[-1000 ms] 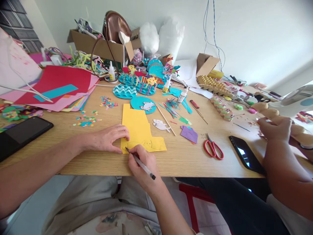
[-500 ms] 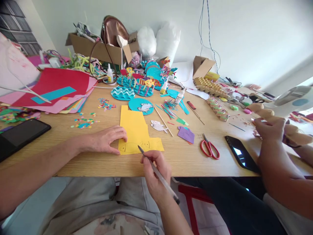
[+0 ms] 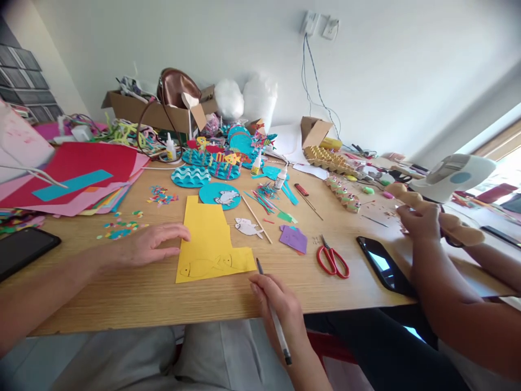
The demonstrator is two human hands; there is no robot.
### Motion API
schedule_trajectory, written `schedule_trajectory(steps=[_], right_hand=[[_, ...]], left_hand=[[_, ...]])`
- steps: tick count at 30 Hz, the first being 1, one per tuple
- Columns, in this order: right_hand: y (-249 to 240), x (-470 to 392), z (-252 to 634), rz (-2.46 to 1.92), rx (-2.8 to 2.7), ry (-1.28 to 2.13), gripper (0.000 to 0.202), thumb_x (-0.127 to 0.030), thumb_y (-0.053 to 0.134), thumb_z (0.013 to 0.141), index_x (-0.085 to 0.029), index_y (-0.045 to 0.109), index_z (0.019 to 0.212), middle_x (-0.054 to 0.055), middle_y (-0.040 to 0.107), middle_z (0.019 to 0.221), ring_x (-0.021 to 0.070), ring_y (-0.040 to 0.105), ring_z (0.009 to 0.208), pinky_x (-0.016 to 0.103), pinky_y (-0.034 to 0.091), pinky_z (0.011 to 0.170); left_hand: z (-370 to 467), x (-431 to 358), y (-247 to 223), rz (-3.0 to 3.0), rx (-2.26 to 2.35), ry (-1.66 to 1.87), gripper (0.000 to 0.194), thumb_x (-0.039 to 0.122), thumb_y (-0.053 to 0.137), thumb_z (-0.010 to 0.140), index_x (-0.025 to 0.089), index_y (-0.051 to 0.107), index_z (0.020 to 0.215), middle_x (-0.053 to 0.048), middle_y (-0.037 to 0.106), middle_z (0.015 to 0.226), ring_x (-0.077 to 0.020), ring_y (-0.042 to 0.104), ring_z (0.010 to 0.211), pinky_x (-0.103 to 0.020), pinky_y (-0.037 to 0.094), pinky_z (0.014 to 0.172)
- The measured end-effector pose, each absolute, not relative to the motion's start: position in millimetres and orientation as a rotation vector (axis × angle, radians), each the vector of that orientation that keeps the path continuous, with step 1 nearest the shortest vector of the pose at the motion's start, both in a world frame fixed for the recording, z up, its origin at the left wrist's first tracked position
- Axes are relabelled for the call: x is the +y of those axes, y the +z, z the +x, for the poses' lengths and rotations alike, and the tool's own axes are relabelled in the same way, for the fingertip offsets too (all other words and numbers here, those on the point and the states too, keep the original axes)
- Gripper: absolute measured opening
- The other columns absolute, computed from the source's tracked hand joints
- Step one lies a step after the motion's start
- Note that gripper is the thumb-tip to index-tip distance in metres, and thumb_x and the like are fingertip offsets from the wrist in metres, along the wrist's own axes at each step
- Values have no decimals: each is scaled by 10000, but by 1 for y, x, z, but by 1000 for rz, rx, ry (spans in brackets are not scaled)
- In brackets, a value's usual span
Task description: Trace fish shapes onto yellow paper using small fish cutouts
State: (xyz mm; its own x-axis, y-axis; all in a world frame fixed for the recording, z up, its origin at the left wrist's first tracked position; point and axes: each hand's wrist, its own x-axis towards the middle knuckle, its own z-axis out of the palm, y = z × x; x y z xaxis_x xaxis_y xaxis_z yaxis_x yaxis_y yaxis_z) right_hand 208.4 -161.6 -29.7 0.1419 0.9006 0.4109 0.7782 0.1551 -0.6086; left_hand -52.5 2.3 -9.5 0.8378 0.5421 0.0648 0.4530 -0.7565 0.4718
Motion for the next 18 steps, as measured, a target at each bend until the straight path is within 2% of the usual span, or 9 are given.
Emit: schedule_trajectory(steps=[4,8,11,15,18], right_hand=[[-25,-147,225,-1712,-1761,134,155,-252,453,846,-215,599,881,37,659,844,155,623,744,243,477,666],[-18,-134,235,-1732,-1915,124,200,-267,450,834,-193,595,951,66,660,845,172,631,730,263,502,647],[-15,-130,240,-1765,-1983,150,262,-275,423,851,-200,585,1042,91,656,927,199,630,827,309,501,726],[-13,-125,250,-1748,-2051,299,350,-198,391,847,-256,553,1151,83,627,1076,218,589,989,357,466,818],[-8,-118,257,-1633,-2015,423,353,-203,374,850,-238,576,1136,75,649,944,195,615,867,325,476,749]], left_hand=[[-51,16,-11,2655,969,365,317,245,448,827,172,499,1131,-83,526,1217,-210,461,1141,-335,350,972],[-43,36,-6,2578,1202,388,335,235,480,775,173,529,1101,-70,568,1141,-206,520,1051,-323,413,903],[-33,49,-1,2525,1245,311,356,236,497,751,156,548,1093,-69,579,1117,-203,545,996,-304,430,860],[-18,63,-1,2533,1238,283,368,210,498,736,149,562,1093,-70,595,1098,-194,571,921,-289,443,811],[-10,73,-3,2546,1222,287,355,184,494,727,160,577,1072,-56,603,1101,-187,566,940,-268,438,809]])
